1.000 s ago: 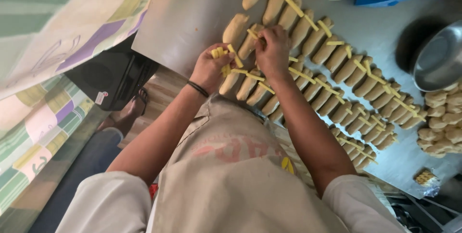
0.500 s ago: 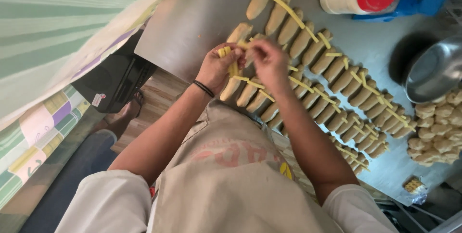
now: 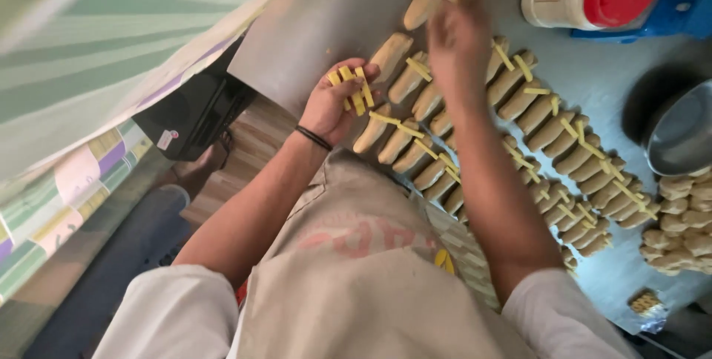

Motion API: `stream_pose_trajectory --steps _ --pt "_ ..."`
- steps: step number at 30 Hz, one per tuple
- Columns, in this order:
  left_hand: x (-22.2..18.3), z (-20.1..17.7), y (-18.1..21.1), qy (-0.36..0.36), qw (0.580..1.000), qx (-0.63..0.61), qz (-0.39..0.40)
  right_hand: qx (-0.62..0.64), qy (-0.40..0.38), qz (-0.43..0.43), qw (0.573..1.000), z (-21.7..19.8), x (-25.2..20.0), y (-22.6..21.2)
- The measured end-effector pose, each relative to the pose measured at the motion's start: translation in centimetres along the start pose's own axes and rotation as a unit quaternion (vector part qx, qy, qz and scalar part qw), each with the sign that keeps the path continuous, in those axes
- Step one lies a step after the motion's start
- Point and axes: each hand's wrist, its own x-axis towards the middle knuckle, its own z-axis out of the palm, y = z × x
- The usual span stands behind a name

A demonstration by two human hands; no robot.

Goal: Placing individual strips of cheese onto pre-shaped pieces of dough laid out on a bakery work table.

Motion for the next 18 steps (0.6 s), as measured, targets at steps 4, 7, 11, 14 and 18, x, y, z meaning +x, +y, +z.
stream_pose_trajectory --steps 4,7,11,14,18 --pt "0.9 -1.7 -2.4 -0.042 0.998 -0.040 0.022 0.212 -0.056 0.065 0.973 0.9 -6.5 -6.7" --pt "0.6 -2.4 -3.7 -0.060 0.997 -0.043 0.019 0.235 -0.084 0.125 0.960 2.4 -9.1 -6.7" --pt "-0.4 -1.9 -3.4 -0.058 0.997 -0.059 0.001 0.279 -0.096 0.166 0.941 1.6 -9.3 -5.5" --pt "-0.2 -3.0 -2.7 -0.050 0.996 -0.073 -0.005 0.209 -0.070 0.125 0.967 1.1 -7.1 -3.6" --pt "-1.2 -2.8 -1.6 -0.008 1.000 -0.026 0.010 0.282 -0.121 0.157 0.939 1.8 -5.5 -2.2"
